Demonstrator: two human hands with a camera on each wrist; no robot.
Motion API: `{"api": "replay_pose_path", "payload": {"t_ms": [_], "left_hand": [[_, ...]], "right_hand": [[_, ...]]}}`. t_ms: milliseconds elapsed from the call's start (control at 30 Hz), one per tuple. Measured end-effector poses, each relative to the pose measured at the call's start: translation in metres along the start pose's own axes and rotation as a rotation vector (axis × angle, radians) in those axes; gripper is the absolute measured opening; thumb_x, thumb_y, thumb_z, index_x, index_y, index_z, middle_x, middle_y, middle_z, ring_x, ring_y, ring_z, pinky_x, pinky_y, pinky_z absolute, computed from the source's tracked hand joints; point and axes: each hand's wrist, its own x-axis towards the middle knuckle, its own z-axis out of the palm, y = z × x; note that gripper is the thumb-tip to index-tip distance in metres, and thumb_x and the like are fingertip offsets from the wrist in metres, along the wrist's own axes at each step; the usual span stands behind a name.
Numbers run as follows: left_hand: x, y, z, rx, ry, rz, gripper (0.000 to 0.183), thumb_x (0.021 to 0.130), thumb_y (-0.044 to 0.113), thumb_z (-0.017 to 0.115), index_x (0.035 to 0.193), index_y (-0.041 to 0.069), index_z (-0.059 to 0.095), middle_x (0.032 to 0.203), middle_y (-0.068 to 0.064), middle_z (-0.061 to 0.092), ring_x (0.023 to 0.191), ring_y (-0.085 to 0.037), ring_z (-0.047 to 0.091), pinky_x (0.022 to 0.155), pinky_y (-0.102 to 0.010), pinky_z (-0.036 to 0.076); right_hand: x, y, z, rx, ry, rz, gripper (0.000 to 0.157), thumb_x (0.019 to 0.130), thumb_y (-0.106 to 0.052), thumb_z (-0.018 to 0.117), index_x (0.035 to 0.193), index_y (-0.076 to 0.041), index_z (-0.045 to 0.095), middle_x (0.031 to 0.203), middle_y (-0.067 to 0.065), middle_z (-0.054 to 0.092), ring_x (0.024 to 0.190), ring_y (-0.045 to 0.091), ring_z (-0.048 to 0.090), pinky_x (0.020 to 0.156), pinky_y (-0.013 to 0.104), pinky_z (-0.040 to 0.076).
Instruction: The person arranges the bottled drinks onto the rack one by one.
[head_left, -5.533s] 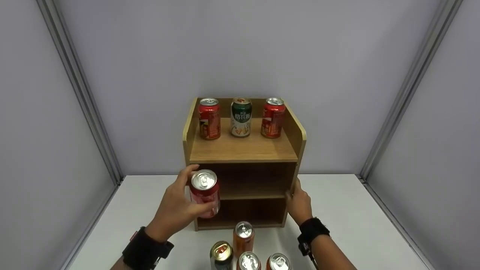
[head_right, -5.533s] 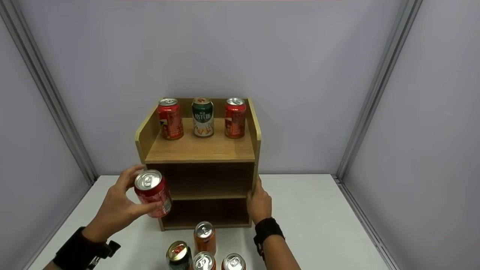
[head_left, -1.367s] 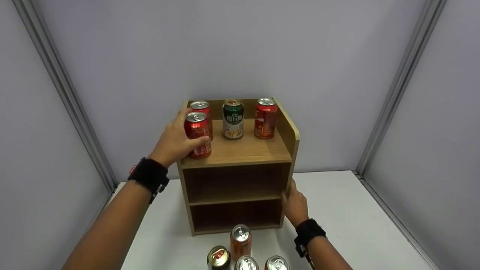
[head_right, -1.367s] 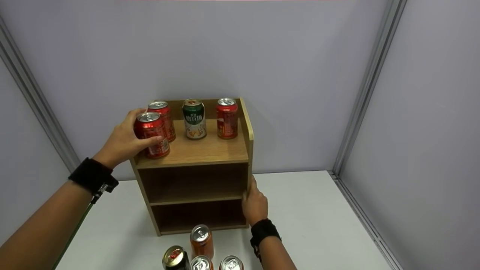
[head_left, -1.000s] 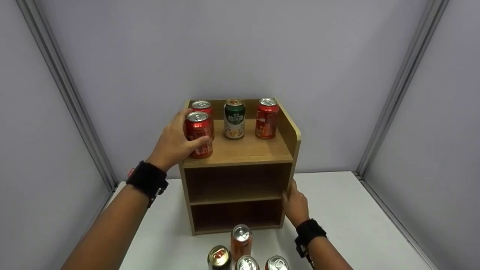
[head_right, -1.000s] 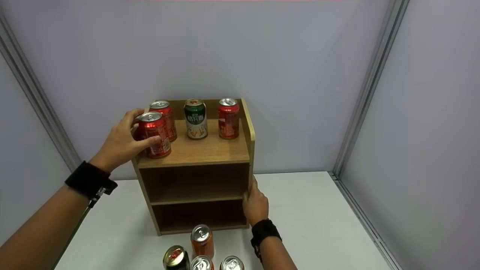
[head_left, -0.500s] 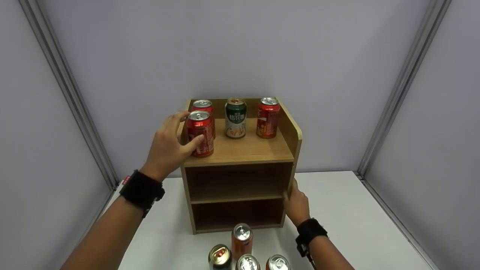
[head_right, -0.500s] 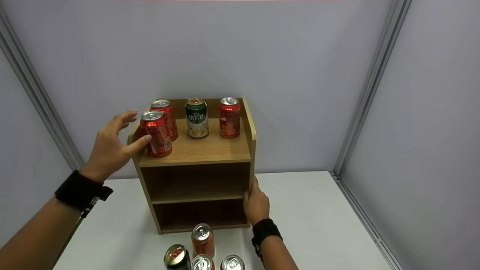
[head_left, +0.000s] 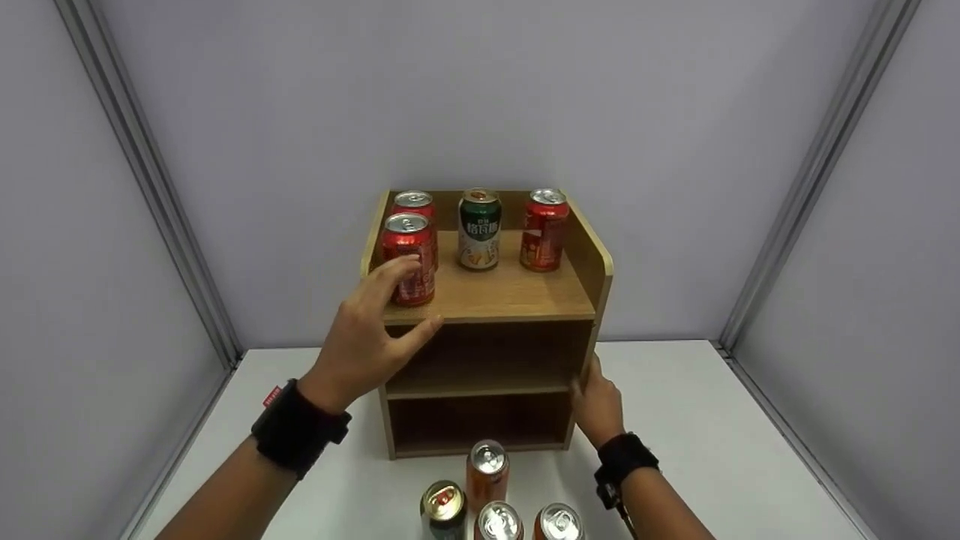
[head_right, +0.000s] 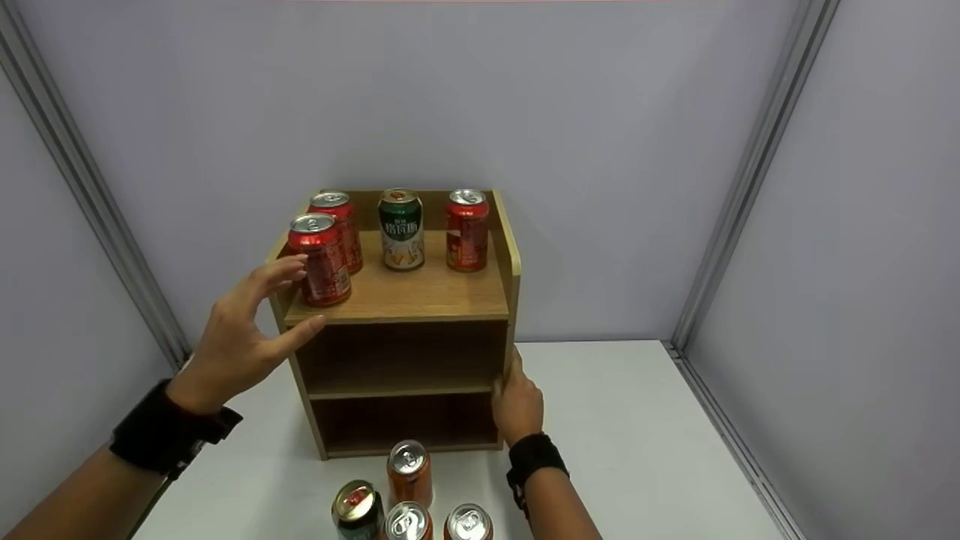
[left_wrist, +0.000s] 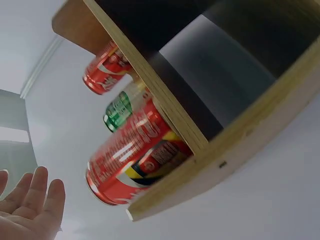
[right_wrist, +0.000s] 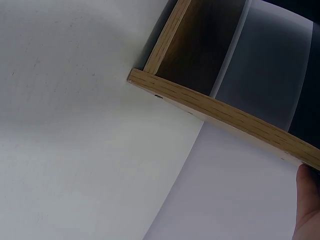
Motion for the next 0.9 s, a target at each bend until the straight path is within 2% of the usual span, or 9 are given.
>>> {"api": "replay_pose_path", "payload": {"t_ms": [200,400,600,767,900], "left_hand": [[-0.026,0.007,0.011,-0.015,-0.024,-0.001,0.061,0.086,0.026,0.076,0.135,0.004,0.05,0.14,-0.008,0.051,0.131,-0.016,0.044,0.107,-0.036,0.036],[-0.063,0.003,0.031,-0.041,-0.035,-0.05,0.058,0.085,0.026,0.077,0.134,0.007,0.052,0.138,-0.003,0.052,0.122,-0.015,0.051,0.1,-0.036,0.043],[-0.094,0.003,0.047,-0.118,-0.079,-0.119,0.056,0.085,0.025,0.078,0.133,0.013,0.053,0.136,0.005,0.052,0.117,-0.014,0.053,0.097,-0.038,0.046],[-0.114,0.008,0.057,-0.133,-0.145,-0.177,0.055,0.085,0.028,0.077,0.133,0.013,0.053,0.132,0.006,0.055,0.116,-0.014,0.055,0.096,-0.038,0.047],[-0.131,0.012,0.064,-0.141,-0.226,-0.22,0.049,0.086,0.029,0.076,0.128,0.012,0.056,0.124,0.005,0.058,0.111,-0.015,0.056,0.093,-0.038,0.049]], "right_hand": [[0.0,0.001,0.0,0.0,-0.008,-0.002,0.046,0.092,-0.008,0.063,0.133,0.0,0.043,0.084,0.025,0.066,0.074,0.04,0.065,0.064,0.053,0.05],[-0.002,0.002,0.001,0.017,-0.007,0.003,0.045,0.094,-0.007,0.059,0.134,0.001,0.042,0.081,0.023,0.066,0.068,0.037,0.063,0.06,0.052,0.049],[-0.002,0.002,0.001,0.007,0.002,0.003,0.043,0.094,-0.008,0.059,0.133,0.001,0.043,0.083,0.024,0.066,0.073,0.04,0.064,0.063,0.053,0.049],[0.0,0.002,0.002,0.005,0.026,-0.012,0.045,0.092,-0.008,0.06,0.133,0.002,0.044,0.082,0.024,0.066,0.072,0.04,0.064,0.062,0.054,0.049],[-0.001,0.002,0.001,0.003,0.002,0.004,0.047,0.094,-0.01,0.059,0.136,0.001,0.042,0.084,0.026,0.066,0.074,0.042,0.064,0.064,0.055,0.048]]}}
